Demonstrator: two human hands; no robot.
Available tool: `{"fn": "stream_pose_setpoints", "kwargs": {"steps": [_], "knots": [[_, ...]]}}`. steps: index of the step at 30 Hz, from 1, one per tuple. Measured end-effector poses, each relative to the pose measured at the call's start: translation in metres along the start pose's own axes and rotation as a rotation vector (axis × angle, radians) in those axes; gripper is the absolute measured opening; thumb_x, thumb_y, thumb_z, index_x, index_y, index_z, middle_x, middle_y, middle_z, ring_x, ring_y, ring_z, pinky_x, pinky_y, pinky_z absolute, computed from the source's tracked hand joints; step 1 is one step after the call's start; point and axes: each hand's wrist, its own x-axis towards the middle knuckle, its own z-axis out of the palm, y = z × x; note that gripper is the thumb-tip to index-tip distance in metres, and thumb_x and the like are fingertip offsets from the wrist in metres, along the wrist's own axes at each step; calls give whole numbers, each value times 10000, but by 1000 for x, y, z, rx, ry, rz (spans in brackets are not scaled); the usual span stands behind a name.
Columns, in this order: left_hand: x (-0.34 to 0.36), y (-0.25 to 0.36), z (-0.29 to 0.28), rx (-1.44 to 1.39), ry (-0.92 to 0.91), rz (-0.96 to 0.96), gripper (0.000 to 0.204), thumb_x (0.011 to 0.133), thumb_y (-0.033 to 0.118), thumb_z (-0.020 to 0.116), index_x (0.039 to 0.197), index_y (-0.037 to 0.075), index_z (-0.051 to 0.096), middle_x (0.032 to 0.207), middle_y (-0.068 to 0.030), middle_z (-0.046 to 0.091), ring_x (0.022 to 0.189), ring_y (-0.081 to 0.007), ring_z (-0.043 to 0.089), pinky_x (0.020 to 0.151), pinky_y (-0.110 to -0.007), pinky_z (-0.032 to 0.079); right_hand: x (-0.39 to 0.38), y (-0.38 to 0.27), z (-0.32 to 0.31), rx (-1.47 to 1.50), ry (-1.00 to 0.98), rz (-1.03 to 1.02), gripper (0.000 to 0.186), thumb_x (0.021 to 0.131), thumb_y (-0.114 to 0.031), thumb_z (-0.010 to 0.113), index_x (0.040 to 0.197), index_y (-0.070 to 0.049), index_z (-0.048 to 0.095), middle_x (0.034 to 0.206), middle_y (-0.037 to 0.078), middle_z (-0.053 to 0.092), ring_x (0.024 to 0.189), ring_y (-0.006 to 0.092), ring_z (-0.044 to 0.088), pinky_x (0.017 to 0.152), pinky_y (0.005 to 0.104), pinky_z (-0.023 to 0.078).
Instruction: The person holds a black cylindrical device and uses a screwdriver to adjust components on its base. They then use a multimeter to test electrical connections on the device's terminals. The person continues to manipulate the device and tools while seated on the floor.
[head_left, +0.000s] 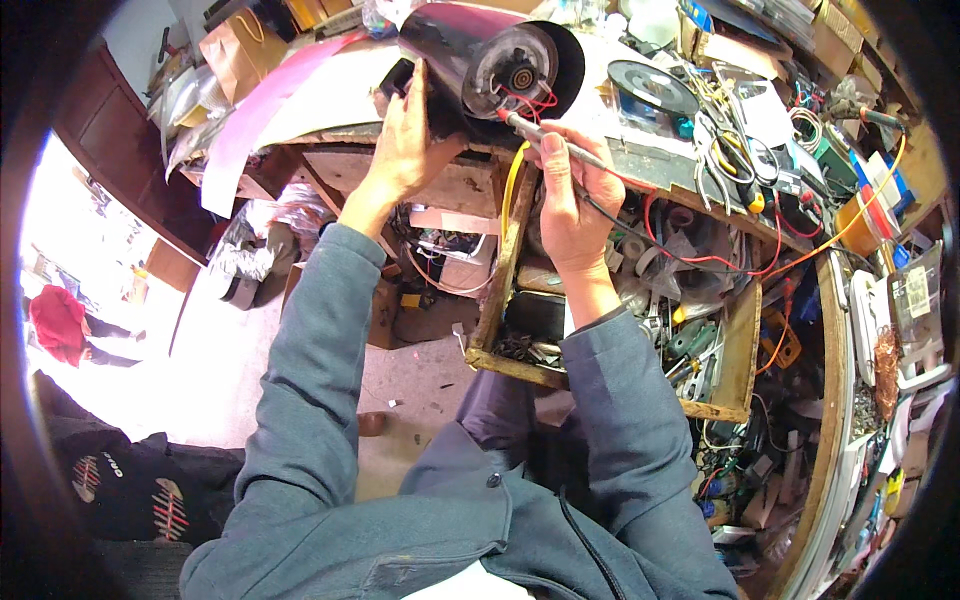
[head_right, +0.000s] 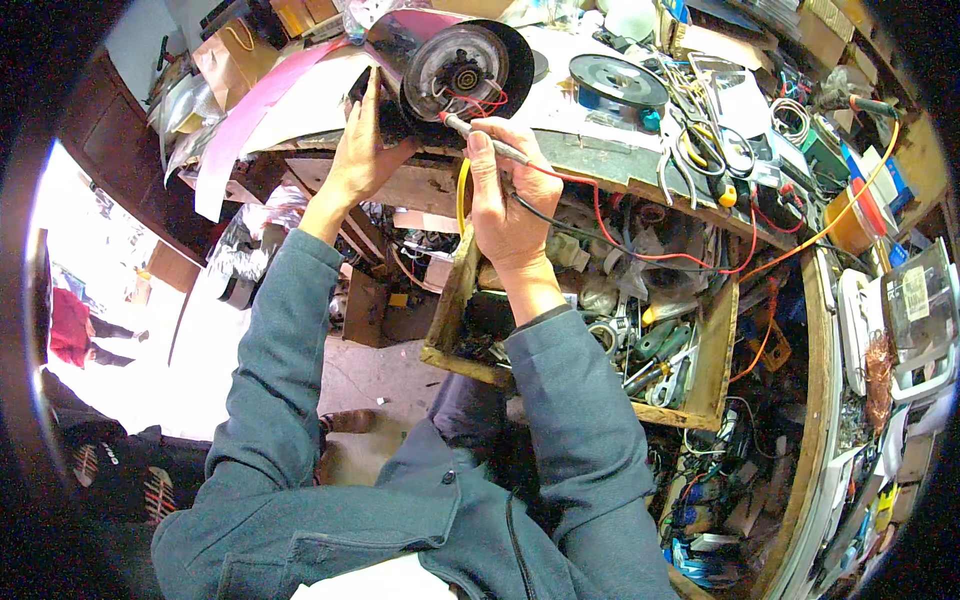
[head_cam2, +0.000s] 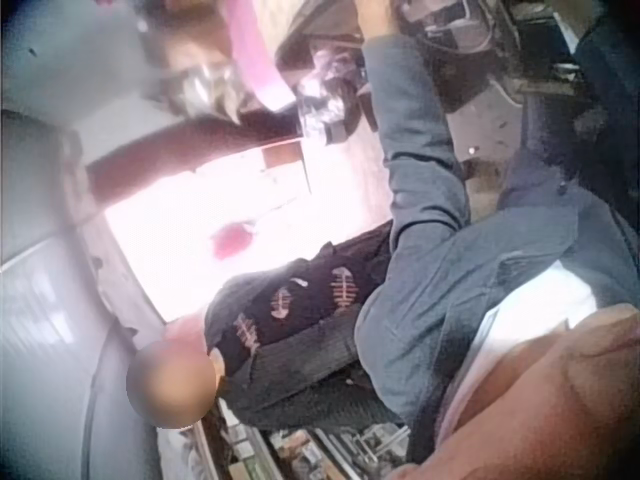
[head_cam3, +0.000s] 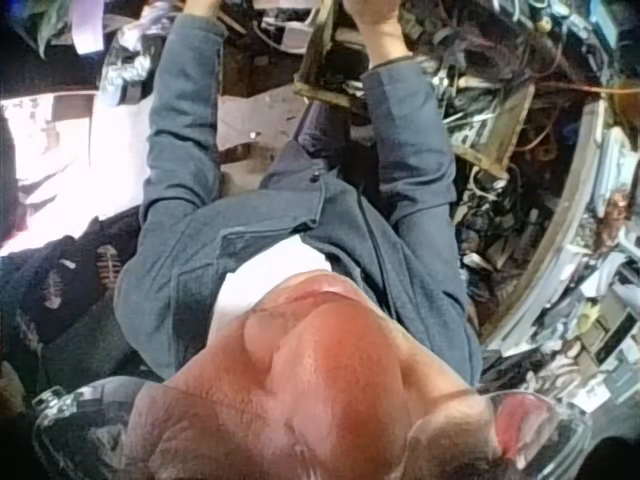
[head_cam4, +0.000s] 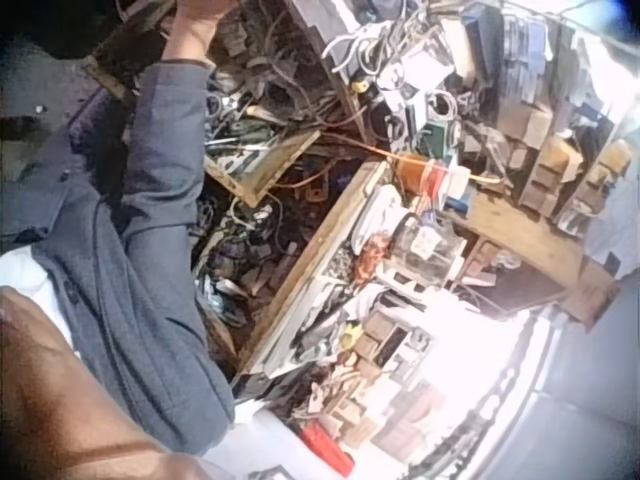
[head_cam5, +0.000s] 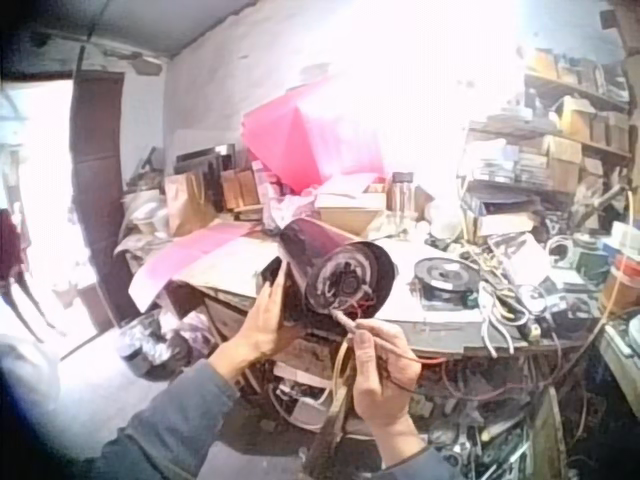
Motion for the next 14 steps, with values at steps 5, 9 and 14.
{"fn": "stream_pose_setpoints", "kwargs": {"steps": [5, 9, 14], "knots": [[2, 5, 1, 31, 5, -29, 1220, 742, 135, 893, 1689, -18, 139, 1442, -284, 556, 1250, -490, 546, 1118, -505, 460, 1, -3, 2, -5, 2, -7, 190, 1032, -83, 724, 1192, 19, 731, 981, 52, 763, 866, 84, 684, 779, 240, 541], [0, -3, 4, 27, 10, -14, 1218, 745, 139, 896, 1691, -7, 144, 1442, -300, 549, 1244, -499, 553, 1110, -516, 470, -1, -4, 3, 1, -29, 20, 201, 1025, -62, 728, 1208, 22, 730, 1076, 76, 773, 953, 93, 687, 851, 251, 554], [-2, -4, 5, -11, -7, -72, 1205, 761, 145, 891, 1704, 39, 148, 1494, -295, 515, 1282, -505, 546, 1126, -520, 464, -4, 0, -2, -126, -91, -46, 250, 1040, -84, 711, 1277, -12, 739, 1130, 127, 787, 1021, 184, 737, 924, 295, 564]]}}
